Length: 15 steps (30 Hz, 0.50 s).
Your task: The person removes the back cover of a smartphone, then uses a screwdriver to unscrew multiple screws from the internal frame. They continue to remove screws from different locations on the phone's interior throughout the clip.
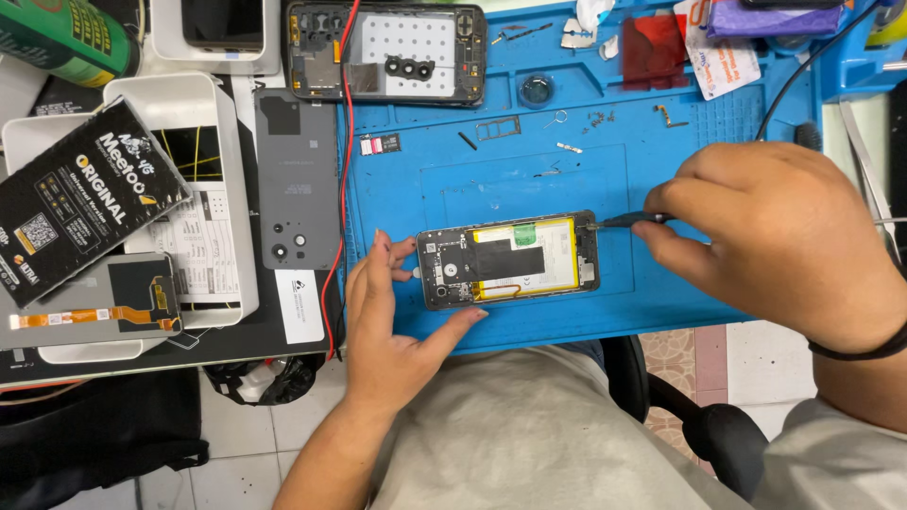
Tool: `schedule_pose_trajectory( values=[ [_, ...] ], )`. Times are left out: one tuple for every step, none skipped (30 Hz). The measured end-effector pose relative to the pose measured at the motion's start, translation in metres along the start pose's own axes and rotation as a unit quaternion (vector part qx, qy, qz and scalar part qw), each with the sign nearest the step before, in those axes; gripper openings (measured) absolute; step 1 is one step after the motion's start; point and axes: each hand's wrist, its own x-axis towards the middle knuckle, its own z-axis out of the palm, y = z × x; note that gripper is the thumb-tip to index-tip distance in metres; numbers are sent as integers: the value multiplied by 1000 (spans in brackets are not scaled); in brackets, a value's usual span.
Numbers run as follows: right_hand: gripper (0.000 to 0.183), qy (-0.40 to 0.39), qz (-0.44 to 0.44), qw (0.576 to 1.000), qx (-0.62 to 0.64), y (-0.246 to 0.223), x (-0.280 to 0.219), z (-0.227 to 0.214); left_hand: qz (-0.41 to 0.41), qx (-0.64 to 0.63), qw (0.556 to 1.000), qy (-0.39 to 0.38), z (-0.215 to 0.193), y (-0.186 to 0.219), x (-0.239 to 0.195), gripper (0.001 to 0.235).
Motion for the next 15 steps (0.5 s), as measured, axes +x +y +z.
schedule_pose_trajectory(
  values=[
    [18,-4,-4,1000,1,-1,2,-1,3,-4,1000,0,0,-2,-1,116],
    [18,-9,-9,1000,2,-2,5,-1,6,-7,1000,1,1,-3,-1,115],
    [18,-15,-13,1000,3,-3,7,-2,10,-11,1000,0,1,-4,-1,115],
    [19,-20,-17,1000,4,-4,8,-2,5,-8,1000,4,1,-5,-2,115],
    [16,-33,-26,999,13,-4,9,-2,0,-6,1000,6,2,-5,-2,115],
    [13,-45,-34,998,21,-4,11,-2,-4,-5,1000,7,3,-5,-2,114],
    [11,-58,-44,997,29,-4,13,-2,-5,-7,1000,7,4,-6,-2,114],
    [11,-63,-52,996,27,-6,14,-2,-5,-9,1000,6,4,-6,-2,114],
    [11,-68,-62,995,25,-7,17,-1,-7,-10,1000,7,4,-7,-3,114],
    [12,-73,-72,994,24,-8,19,0,-5,-13,1000,11,4,-7,-3,113],
    [12,-84,-68,994,11,-9,20,0,-4,-17,1000,15,5,-7,-3,113],
    [11,-94,-64,993,-2,-10,21,0,-3,-20,1000,19,5,-7,-3,113],
    [12,-104,-59,993,-16,-10,21,0,-1,-28,999,26,4,-7,-2,108],
    [11,-95,-57,994,4,-9,20,-2,2,-37,999,32,4,-6,-2,104],
    [11,-86,-56,994,24,-6,19,-5,5,-46,998,40,3,-4,-1,99]
  ],
)
